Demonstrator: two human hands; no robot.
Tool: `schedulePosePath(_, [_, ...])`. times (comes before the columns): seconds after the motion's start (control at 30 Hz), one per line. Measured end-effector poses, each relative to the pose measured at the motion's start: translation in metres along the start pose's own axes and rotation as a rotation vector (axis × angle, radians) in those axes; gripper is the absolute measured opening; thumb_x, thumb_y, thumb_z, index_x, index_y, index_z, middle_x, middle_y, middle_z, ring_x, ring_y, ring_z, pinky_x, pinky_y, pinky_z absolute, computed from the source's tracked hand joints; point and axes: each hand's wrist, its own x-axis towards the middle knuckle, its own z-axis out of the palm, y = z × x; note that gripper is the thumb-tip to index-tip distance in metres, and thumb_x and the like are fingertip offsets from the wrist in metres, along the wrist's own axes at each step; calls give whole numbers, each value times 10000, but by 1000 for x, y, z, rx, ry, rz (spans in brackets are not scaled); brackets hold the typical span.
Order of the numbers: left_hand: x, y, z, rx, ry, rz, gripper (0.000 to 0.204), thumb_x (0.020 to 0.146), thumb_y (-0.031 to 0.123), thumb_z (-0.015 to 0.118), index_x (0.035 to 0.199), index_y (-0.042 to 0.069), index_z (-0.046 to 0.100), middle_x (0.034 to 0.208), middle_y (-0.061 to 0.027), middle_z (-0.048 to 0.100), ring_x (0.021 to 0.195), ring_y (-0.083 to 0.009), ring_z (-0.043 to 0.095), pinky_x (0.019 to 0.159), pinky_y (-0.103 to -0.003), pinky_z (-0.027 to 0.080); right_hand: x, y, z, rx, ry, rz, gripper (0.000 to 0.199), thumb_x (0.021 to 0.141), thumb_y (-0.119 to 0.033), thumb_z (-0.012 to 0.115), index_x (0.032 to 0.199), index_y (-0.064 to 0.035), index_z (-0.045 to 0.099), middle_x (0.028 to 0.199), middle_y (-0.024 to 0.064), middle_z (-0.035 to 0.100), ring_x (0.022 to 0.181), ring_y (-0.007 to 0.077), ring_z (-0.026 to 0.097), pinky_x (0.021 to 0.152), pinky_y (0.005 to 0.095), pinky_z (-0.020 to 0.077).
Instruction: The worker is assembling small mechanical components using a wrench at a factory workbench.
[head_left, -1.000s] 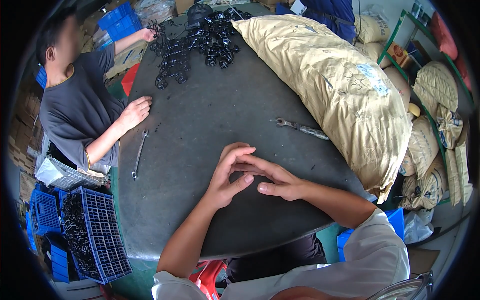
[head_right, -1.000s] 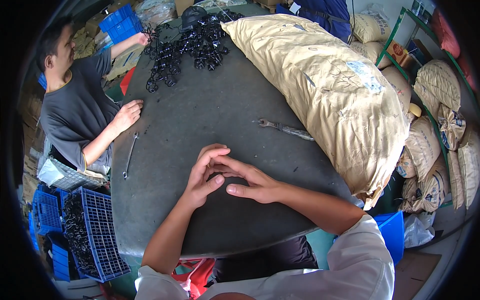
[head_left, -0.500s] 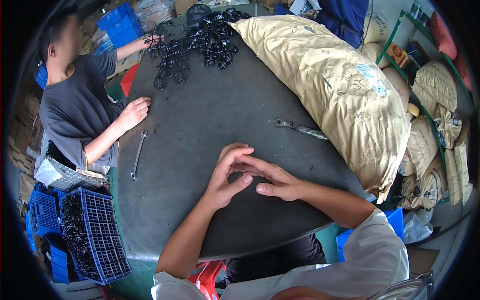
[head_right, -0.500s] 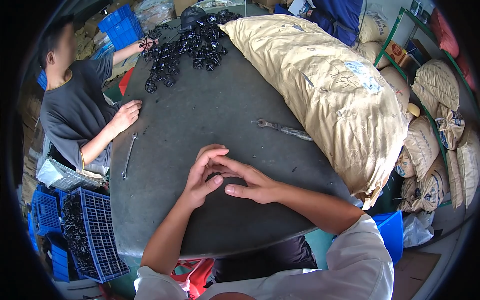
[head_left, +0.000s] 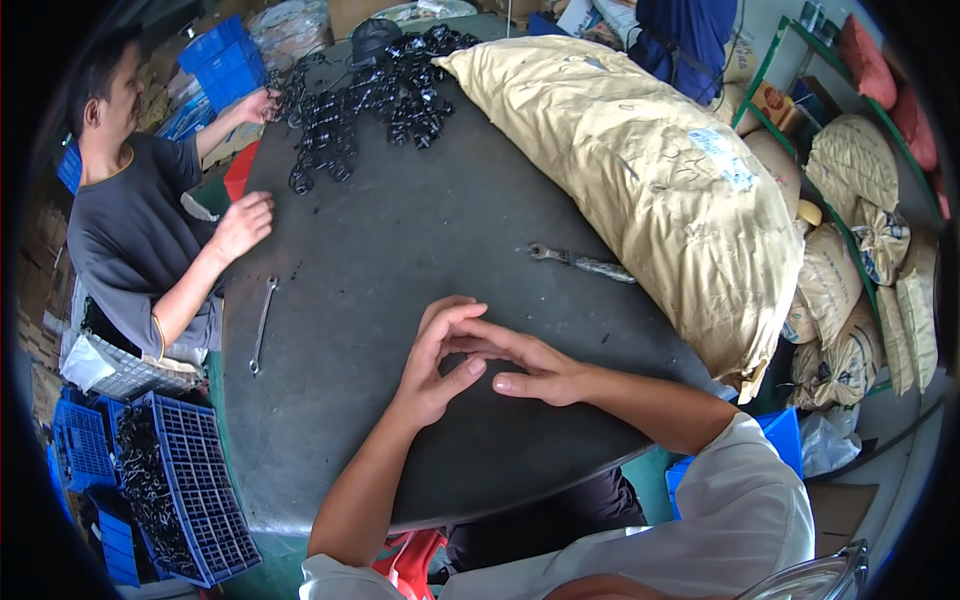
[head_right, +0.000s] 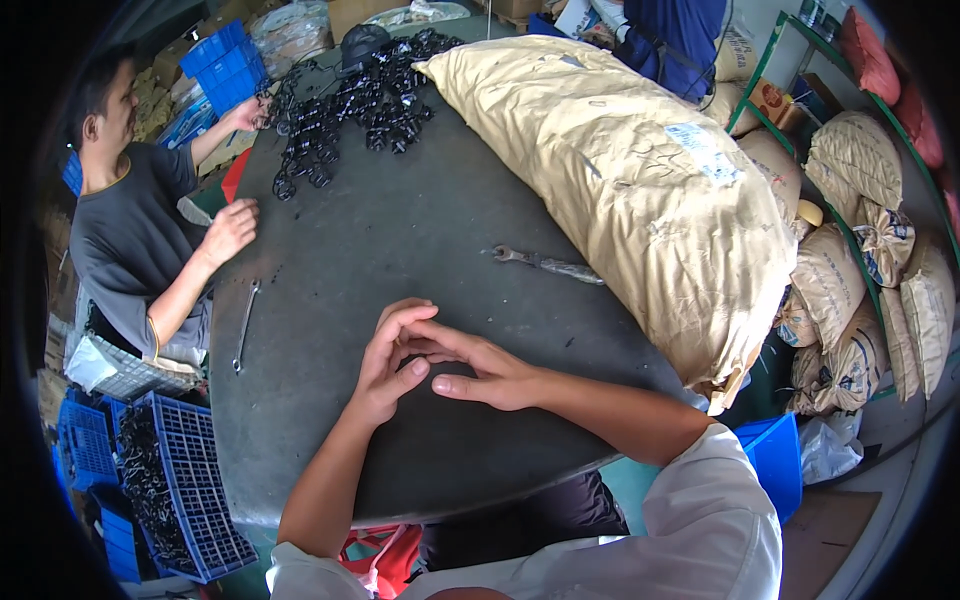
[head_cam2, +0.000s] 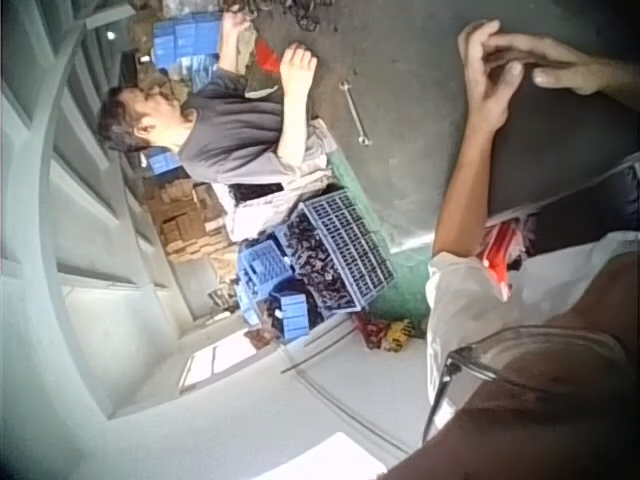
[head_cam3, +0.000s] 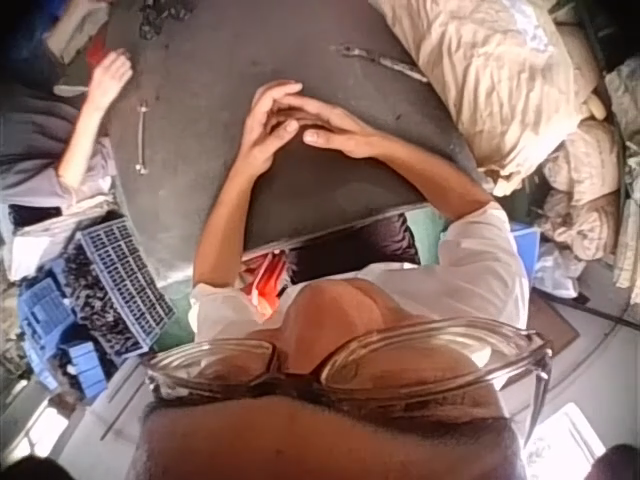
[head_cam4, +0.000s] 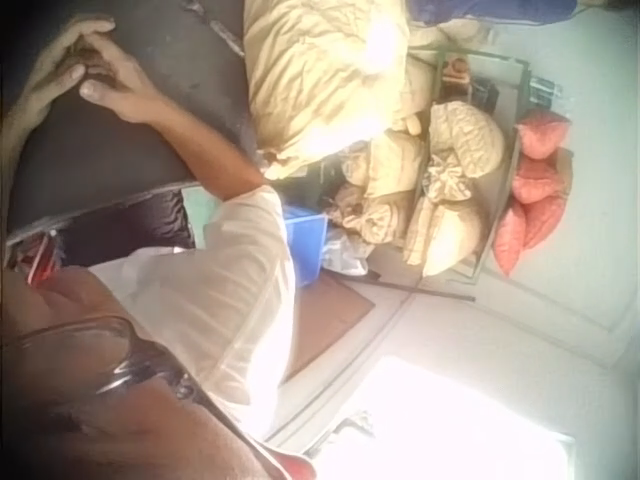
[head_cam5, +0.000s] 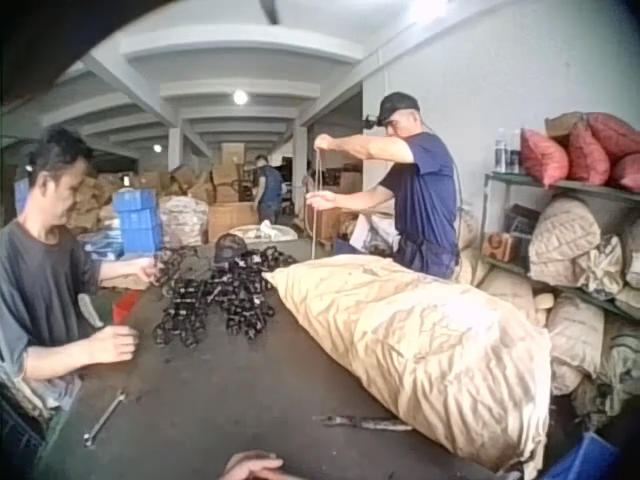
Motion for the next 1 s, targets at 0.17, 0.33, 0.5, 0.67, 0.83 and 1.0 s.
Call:
schedulePosePath(0.17, [-1, 0, -1, -24, 7, -17, 555, 941, 263, 709, 1427, 78, 519, 1436, -149, 401, 1304, -265, 497, 1063, -402, 442, 3, 2, -1, 31, -21, 12, 787, 1016, -285, 626, 1603, 11, 194, 1559, 204, 396, 1475, 305, 380, 1221, 427, 271])
schedulePosePath(0.33, [1, 0, 1, -21, 4, -13, 552, 940, 256, 710, 1420, 62, 520, 1440, -150, 397, 1295, -262, 505, 1047, -393, 463, 3, 1, -3, 24, -17, -1, 755, 1021, -276, 617, 1591, 21, 219, 1547, 197, 412, 1470, 301, 386, 1220, 422, 273])
schedulePosePath(0.5, [0, 3, 4, -40, 39, -9, 558, 928, 224, 717, 1415, 38, 518, 1450, -155, 388, 1290, -255, 509, 1041, -376, 477, 3, 2, -6, 52, -51, 14, 785, 1026, -333, 594, 1601, 20, 194, 1585, 222, 355, 1504, 327, 327, 1229, 454, 248])
schedulePosePath(0.67, [1, 6, 6, -30, 56, -18, 597, 903, 280, 743, 1400, 29, 528, 1433, -176, 390, 1231, -277, 564, 1004, -392, 519, 1, -6, -5, -52, -4, -45, 729, 1020, -294, 616, 1570, 37, 270, 1538, 209, 428, 1444, 315, 416, 1211, 426, 296])
schedulePosePath(0.83, [-3, 9, 5, 128, 107, -47, 583, 867, 323, 777, 1329, 21, 588, 1392, -212, 438, 1180, -302, 590, 962, -397, 544, 1, -3, -8, -147, -14, -30, 780, 1008, -342, 626, 1586, 26, 254, 1592, 219, 351, 1481, 329, 367, 1210, 439, 306])
schedulePosePath(1.0, [4, 10, 0, 271, 109, 9, 526, 841, 301, 791, 1261, 22, 641, 1337, -218, 497, 1166, -306, 593, 957, -409, 525, -1, -5, -11, -218, -18, -37, 825, 974, -362, 664, 1578, 33, 265, 1594, 237, 343, 1490, 365, 349, 1215, 461, 299])
